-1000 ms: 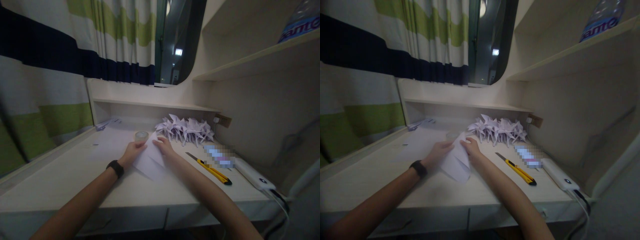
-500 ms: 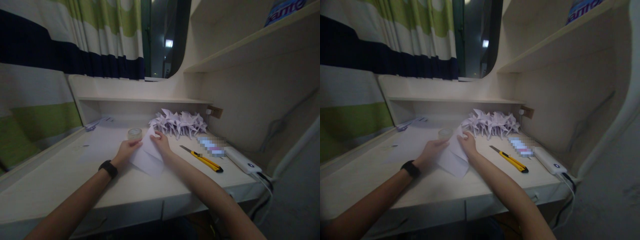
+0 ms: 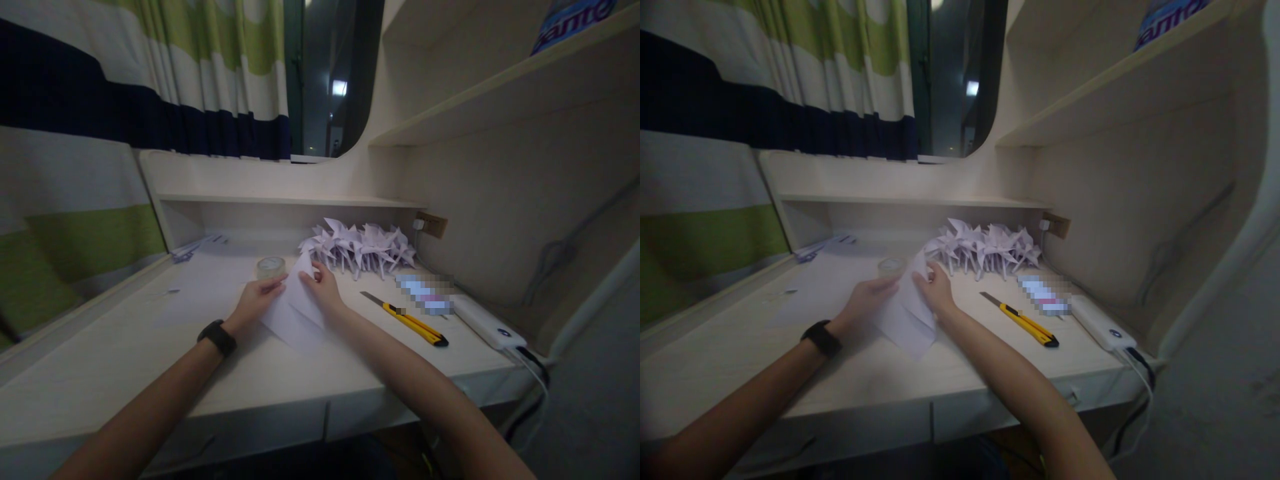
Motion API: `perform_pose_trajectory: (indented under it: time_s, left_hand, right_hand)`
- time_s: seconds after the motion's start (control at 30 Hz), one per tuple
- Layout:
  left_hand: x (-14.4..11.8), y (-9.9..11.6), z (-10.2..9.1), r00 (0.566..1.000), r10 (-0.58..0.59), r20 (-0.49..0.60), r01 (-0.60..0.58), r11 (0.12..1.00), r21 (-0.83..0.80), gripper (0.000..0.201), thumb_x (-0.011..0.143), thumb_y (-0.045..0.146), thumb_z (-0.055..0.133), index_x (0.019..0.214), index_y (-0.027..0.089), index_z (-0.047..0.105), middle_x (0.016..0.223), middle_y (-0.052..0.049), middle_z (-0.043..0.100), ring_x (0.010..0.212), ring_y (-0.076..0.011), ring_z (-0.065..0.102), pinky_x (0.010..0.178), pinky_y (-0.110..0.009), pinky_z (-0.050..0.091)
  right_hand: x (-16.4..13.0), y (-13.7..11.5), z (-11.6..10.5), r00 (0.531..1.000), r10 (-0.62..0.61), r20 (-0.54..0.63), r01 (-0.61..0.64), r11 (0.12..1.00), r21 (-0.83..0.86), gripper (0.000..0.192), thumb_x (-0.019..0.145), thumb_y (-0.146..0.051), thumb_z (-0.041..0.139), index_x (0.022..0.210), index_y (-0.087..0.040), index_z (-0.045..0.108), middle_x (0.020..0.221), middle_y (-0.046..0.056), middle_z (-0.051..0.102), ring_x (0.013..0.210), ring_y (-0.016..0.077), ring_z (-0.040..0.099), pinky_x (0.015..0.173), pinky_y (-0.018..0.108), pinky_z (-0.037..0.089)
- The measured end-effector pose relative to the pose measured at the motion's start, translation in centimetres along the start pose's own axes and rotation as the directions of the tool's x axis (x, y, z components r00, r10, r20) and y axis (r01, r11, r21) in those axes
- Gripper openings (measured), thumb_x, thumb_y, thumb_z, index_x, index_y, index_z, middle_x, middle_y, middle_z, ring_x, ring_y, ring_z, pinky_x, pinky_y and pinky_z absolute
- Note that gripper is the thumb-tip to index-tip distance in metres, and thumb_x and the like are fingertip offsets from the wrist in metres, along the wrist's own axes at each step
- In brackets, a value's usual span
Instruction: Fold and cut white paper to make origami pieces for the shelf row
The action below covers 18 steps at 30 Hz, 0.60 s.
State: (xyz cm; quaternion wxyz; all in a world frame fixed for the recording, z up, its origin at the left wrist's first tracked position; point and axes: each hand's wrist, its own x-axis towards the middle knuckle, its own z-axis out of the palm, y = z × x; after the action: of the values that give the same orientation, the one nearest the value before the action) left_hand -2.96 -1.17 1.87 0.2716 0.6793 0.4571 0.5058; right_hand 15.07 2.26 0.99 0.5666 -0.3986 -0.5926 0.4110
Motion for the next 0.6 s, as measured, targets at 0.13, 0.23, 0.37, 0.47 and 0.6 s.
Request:
perform_pose_trajectory:
  time_s: [0.13,0.23,0.37,0.47,0.6]
  left_hand:
    - [0.0,-0.3,0.1,0.999,0.026,0.044,-0.026,1.0,0.004,0.036,0.077,0.036,0.065,0.107,0.018,0.072,0.109,-0.008,0.071,0.101,-0.0288,0.065,0.088,-0.039,0.05]
    - [0.0,0.0,0.2,0.996,0.043,0.084,-0.044,0.999,0.005,0.034,0.076,0.035,0.066,0.105,0.019,0.073,0.106,-0.007,0.072,0.099,-0.0277,0.066,0.088,-0.038,0.05]
    - [-0.2,0.8,0.2,0.992,0.052,0.116,-0.053,0.999,0.006,0.031,0.074,0.032,0.066,0.102,0.019,0.074,0.103,-0.008,0.073,0.095,-0.0269,0.067,0.088,-0.037,0.05]
    - [-0.3,1.1,0.2,0.985,0.068,0.157,-0.069,0.998,0.002,0.03,0.075,0.03,0.065,0.101,0.018,0.074,0.104,-0.008,0.073,0.094,-0.0269,0.067,0.087,-0.038,0.05]
    - [-0.3,0.8,0.2,0.976,0.074,0.206,-0.072,0.997,-0.014,0.032,0.077,0.03,0.062,0.105,0.017,0.073,0.106,-0.009,0.072,0.094,-0.0272,0.067,0.086,-0.038,0.051]
  right_hand:
    - [0.1,-0.5,-0.1,0.999,-0.047,-0.015,0.047,0.998,0.045,0.054,0.073,-0.05,0.066,0.117,-0.02,0.055,0.083,0.004,0.067,0.067,0.017,0.061,0.058,0.026,0.048]
    - [0.1,-0.9,-0.2,0.998,-0.023,-0.057,0.027,0.996,0.082,0.057,0.072,-0.055,0.065,0.114,-0.017,0.056,0.073,0.002,0.064,0.06,0.0157,0.058,0.053,0.025,0.045]
    - [0.3,-1.1,-0.5,0.997,0.022,-0.079,-0.015,0.996,0.088,0.065,0.07,-0.055,0.066,0.121,-0.017,0.05,0.066,0.0,0.059,0.054,0.0147,0.054,0.05,0.024,0.041]
    - [0.4,-1.1,-0.7,0.998,0.014,-0.066,-0.01,0.997,0.072,0.066,0.071,-0.052,0.067,0.125,-0.019,0.049,0.061,-0.002,0.054,0.05,0.0139,0.051,0.047,0.024,0.039]
    - [0.4,-1.1,-0.9,0.999,-0.008,-0.053,0.011,0.998,0.055,0.065,0.072,-0.049,0.067,0.128,-0.022,0.048,0.054,-0.005,0.047,0.045,0.0132,0.046,0.045,0.024,0.036]
